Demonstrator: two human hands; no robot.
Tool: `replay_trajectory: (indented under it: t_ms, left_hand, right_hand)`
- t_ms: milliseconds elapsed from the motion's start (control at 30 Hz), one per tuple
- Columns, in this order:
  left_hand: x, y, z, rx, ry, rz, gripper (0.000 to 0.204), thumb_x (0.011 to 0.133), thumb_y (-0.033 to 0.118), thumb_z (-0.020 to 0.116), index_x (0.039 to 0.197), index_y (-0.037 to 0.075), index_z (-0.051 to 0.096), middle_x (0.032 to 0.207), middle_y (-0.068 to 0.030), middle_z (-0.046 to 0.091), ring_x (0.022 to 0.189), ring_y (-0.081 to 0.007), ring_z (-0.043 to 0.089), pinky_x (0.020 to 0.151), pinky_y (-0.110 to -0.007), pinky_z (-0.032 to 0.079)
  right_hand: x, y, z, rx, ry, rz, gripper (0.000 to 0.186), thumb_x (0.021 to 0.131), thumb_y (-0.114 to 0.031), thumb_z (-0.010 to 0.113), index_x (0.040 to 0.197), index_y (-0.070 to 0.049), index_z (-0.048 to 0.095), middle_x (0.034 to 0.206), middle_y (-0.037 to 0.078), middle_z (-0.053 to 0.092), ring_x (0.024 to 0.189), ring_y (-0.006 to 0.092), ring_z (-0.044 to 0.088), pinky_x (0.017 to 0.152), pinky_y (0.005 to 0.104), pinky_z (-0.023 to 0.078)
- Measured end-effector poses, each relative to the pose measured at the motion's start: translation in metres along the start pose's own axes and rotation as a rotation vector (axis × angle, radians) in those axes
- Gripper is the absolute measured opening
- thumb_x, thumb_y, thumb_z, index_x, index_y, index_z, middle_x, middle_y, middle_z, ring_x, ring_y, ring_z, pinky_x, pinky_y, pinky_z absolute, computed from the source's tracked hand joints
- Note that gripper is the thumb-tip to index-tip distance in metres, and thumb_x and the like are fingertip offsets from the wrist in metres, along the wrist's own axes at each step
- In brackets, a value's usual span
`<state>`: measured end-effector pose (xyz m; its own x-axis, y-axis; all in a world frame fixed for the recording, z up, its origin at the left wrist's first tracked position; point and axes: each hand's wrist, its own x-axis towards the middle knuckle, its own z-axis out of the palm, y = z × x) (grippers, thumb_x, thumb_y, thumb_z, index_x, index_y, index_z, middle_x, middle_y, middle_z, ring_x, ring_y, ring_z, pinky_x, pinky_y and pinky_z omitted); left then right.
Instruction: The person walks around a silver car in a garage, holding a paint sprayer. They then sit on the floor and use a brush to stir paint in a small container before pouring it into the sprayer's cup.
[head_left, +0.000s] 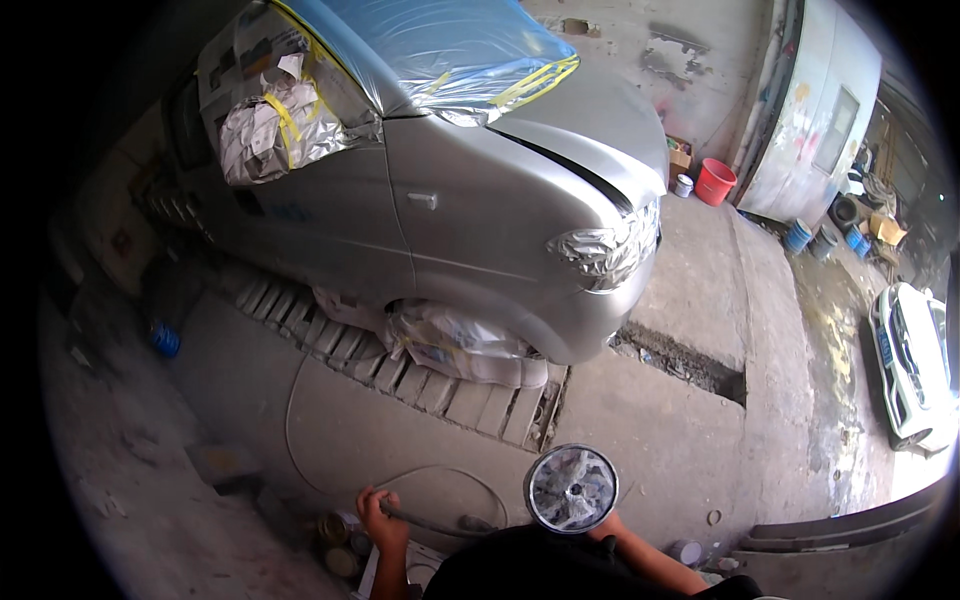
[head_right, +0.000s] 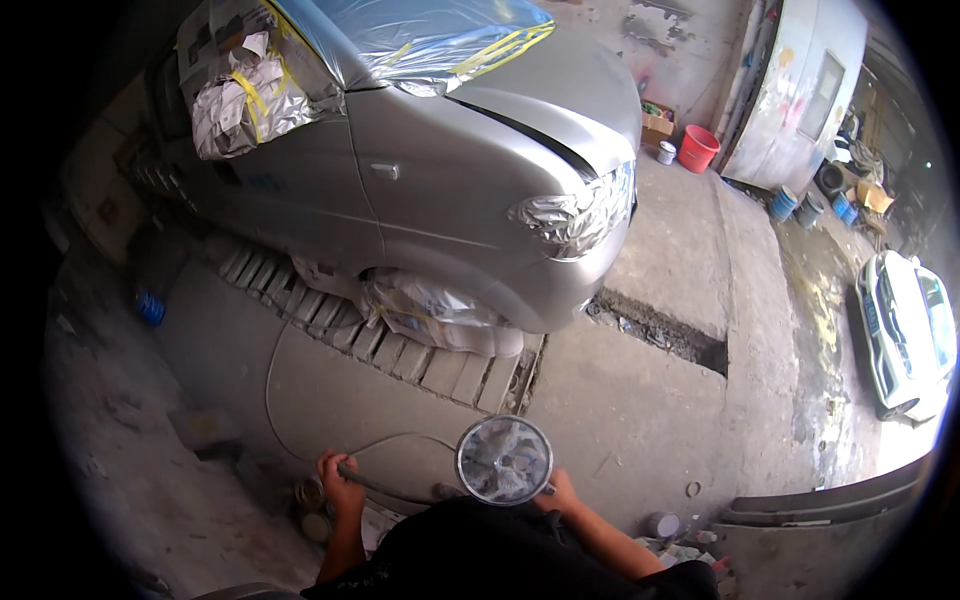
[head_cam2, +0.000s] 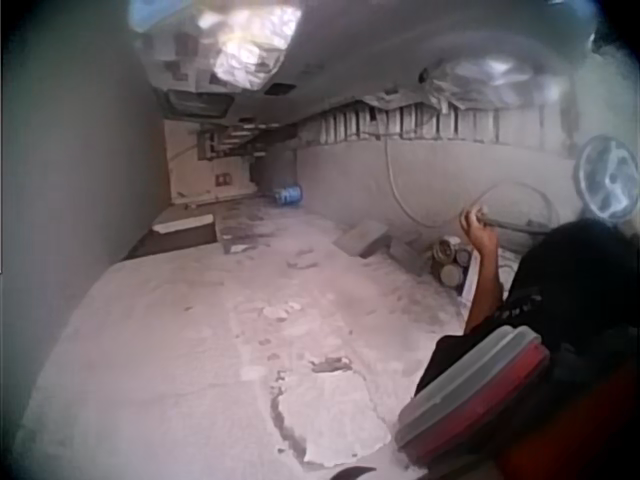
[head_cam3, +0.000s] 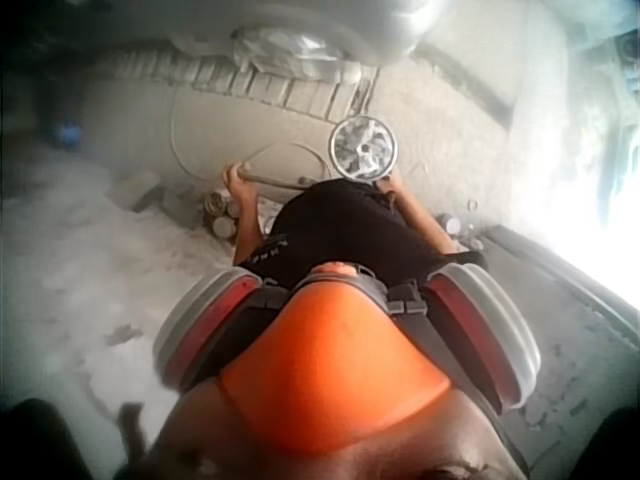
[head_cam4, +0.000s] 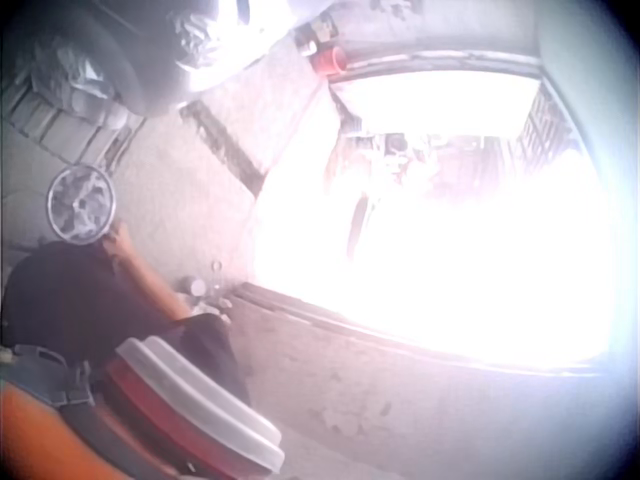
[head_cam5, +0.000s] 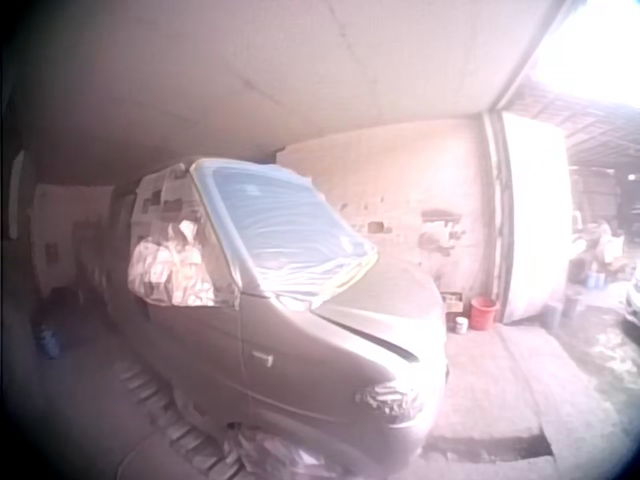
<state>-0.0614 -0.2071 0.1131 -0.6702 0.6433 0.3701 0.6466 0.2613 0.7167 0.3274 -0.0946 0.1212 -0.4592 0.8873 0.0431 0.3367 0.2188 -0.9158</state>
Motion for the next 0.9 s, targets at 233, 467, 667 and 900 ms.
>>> replay_trajectory:
  t_ms: [233,467,667,900]
  left_hand:
    - [0.002,0.003,0.0,0.009,0.007,-0.002,0.017,0.084,0.009,0.068,0.096,0.003,0.058,0.12,-0.0197,0.049,0.104,-0.0355,0.053,0.083,-0.043,0.047]
    - [0.0,-0.006,0.005,-0.024,0.026,-0.006,0.017,0.082,0.008,0.068,0.094,0.003,0.059,0.118,-0.0184,0.051,0.103,-0.0344,0.053,0.083,-0.043,0.047]
    - [0.001,-0.004,0.006,-0.021,0.004,0.009,0.017,0.082,0.006,0.068,0.095,0.003,0.058,0.118,-0.0184,0.051,0.105,-0.0341,0.053,0.084,-0.041,0.047]
    - [0.004,0.009,0.009,0.033,-0.007,0.038,0.015,0.085,0.005,0.066,0.097,0.004,0.057,0.119,-0.02,0.051,0.107,-0.0369,0.052,0.086,-0.043,0.046]
  right_hand:
    - [0.005,-0.01,0.001,0.128,0.025,0.051,0.028,0.074,-0.007,0.065,0.101,-0.002,0.067,0.096,0.015,0.069,0.088,0.0253,0.067,0.08,0.0356,0.051]
    - [0.004,-0.002,0.0,0.047,0.022,0.043,0.028,0.074,-0.008,0.066,0.102,-0.006,0.068,0.097,0.016,0.068,0.091,0.0313,0.066,0.082,0.0383,0.051]
    - [0.006,-0.008,0.0,0.158,0.02,0.094,0.032,0.075,-0.01,0.068,0.107,-0.007,0.066,0.102,0.015,0.067,0.096,0.0319,0.064,0.086,0.0392,0.049]
    - [0.007,-0.019,-0.008,0.109,0.053,0.057,0.031,0.076,-0.007,0.064,0.106,-0.005,0.065,0.102,0.017,0.066,0.097,0.0322,0.064,0.086,0.0386,0.049]
